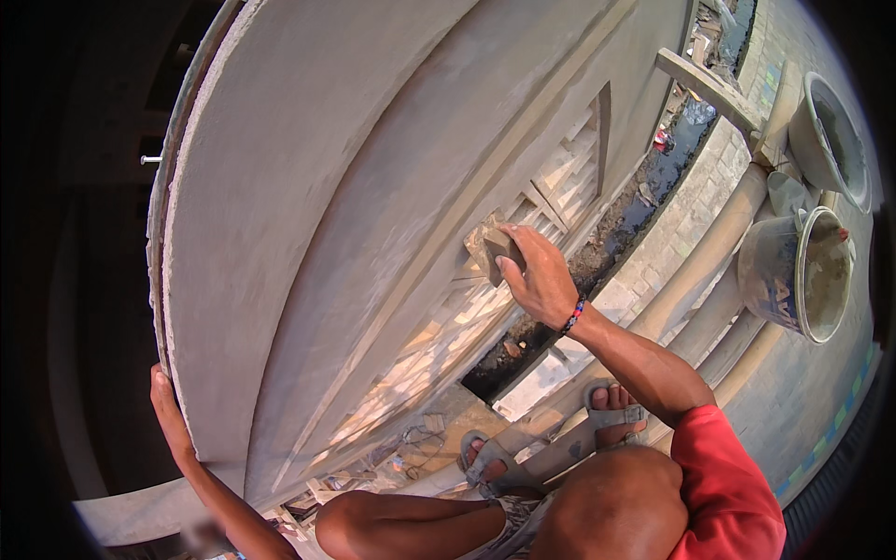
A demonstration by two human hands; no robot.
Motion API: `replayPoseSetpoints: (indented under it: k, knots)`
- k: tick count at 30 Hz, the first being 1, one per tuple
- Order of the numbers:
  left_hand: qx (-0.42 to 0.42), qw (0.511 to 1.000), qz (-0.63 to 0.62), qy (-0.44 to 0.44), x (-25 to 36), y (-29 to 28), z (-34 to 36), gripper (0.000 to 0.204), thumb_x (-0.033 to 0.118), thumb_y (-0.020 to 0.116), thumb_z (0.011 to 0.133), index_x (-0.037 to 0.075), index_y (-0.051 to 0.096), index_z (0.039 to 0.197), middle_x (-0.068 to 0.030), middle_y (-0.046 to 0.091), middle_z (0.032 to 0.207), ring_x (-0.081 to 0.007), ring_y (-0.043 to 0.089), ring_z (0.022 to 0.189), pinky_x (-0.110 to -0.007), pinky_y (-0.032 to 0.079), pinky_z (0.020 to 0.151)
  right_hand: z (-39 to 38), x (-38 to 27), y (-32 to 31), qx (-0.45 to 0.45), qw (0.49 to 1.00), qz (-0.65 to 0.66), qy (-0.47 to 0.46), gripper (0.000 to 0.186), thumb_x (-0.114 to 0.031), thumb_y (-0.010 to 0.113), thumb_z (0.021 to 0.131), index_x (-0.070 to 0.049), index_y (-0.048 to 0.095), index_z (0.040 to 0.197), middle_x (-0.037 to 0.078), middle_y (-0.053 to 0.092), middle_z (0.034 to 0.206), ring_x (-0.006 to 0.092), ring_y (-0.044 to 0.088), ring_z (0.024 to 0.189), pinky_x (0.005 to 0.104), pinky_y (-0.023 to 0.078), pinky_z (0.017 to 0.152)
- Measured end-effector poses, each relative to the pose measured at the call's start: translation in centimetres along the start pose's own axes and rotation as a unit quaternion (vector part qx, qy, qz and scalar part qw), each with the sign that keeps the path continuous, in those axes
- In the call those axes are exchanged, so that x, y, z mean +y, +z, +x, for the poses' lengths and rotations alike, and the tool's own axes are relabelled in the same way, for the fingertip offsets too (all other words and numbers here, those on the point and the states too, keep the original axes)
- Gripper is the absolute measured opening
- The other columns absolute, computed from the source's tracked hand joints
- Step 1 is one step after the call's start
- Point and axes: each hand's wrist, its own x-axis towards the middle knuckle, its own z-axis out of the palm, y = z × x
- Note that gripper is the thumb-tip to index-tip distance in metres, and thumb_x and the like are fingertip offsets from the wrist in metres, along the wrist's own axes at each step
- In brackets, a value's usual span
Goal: The person smooths a freshly plastered curved wall using a trowel. They repeatedly scrape and level the surface, occasionally dipping the trowel into a bucket of water to clean it. The person stands on wooden scaffolding during the task.
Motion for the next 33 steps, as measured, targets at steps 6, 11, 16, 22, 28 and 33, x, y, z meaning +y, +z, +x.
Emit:
replayPoseSetpoints:
  k: [6, 11, 16, 22, 28, 33]
  knots:
    - [0.008, 1.000, 0.010, -0.017, 0.9, 0.5, -0.4, 0.050, 0.047, 0.035, 0.105, 0.002, 0.055, 0.108, -0.0039, 0.051, 0.091, -0.0150, 0.045, 0.088, -0.031, 0.039, 0.085, 4.7, -2.8, -4.8, 0.092, 0.978, 0.115, 0.150, 0.038, -0.008, 0.064, 0.088, 0.004, 0.054, 0.123, 0.021, 0.064, 0.098, 0.0309, 0.066, 0.082, 0.0382, 0.052, 0.073]
    - [0.012, 0.999, 0.050, -0.009, 1.4, 0.6, -0.2, 0.049, 0.047, 0.035, 0.105, 0.002, 0.055, 0.107, -0.0043, 0.050, 0.091, -0.0152, 0.044, 0.087, -0.030, 0.039, 0.085, 4.3, -3.6, -0.5, 0.078, 0.995, 0.048, 0.023, 0.041, -0.005, 0.063, 0.087, 0.005, 0.051, 0.125, 0.023, 0.061, 0.100, 0.0360, 0.062, 0.086, 0.0433, 0.050, 0.079]
    - [0.017, 0.999, 0.026, -0.030, 0.4, 0.0, -0.2, 0.049, 0.048, 0.035, 0.105, 0.003, 0.054, 0.105, -0.0041, 0.048, 0.089, -0.0149, 0.043, 0.086, -0.030, 0.038, 0.085, -3.7, -3.4, 2.6, -0.104, 0.994, 0.039, 0.006, 0.043, -0.003, 0.063, 0.084, 0.004, 0.053, 0.124, 0.021, 0.056, 0.096, 0.0378, 0.058, 0.089, 0.0459, 0.048, 0.080]
    - [0.021, 0.999, 0.023, -0.032, 0.5, 0.4, -0.3, 0.050, 0.050, 0.035, 0.105, 0.004, 0.055, 0.104, -0.0035, 0.049, 0.090, -0.0144, 0.043, 0.087, -0.030, 0.038, 0.086, 0.8, -5.7, 1.0, 0.039, 0.992, 0.094, 0.073, 0.044, -0.006, 0.067, 0.086, 0.005, 0.052, 0.125, 0.020, 0.059, 0.103, 0.0314, 0.062, 0.086, 0.0402, 0.051, 0.074]
    - [0.000, 0.999, 0.036, -0.025, 0.7, 0.1, -0.1, 0.055, 0.053, 0.036, 0.104, 0.003, 0.056, 0.105, -0.0040, 0.051, 0.092, -0.0152, 0.044, 0.088, -0.031, 0.039, 0.088, -8.1, -5.0, 8.0, -0.134, 0.989, 0.068, 0.000, 0.041, -0.004, 0.065, 0.082, 0.006, 0.053, 0.120, 0.024, 0.056, 0.098, 0.0413, 0.058, 0.092, 0.0459, 0.049, 0.081]
    - [0.049, 0.996, 0.054, -0.055, 0.9, 0.5, -0.6, 0.060, 0.059, 0.039, 0.101, 0.003, 0.057, 0.106, -0.0070, 0.054, 0.096, -0.0180, 0.046, 0.092, -0.032, 0.038, 0.093, -6.4, -6.3, 5.4, -0.046, 0.985, 0.120, 0.111, 0.044, -0.006, 0.069, 0.083, 0.005, 0.054, 0.123, 0.018, 0.057, 0.095, 0.0301, 0.057, 0.076, 0.0377, 0.048, 0.069]
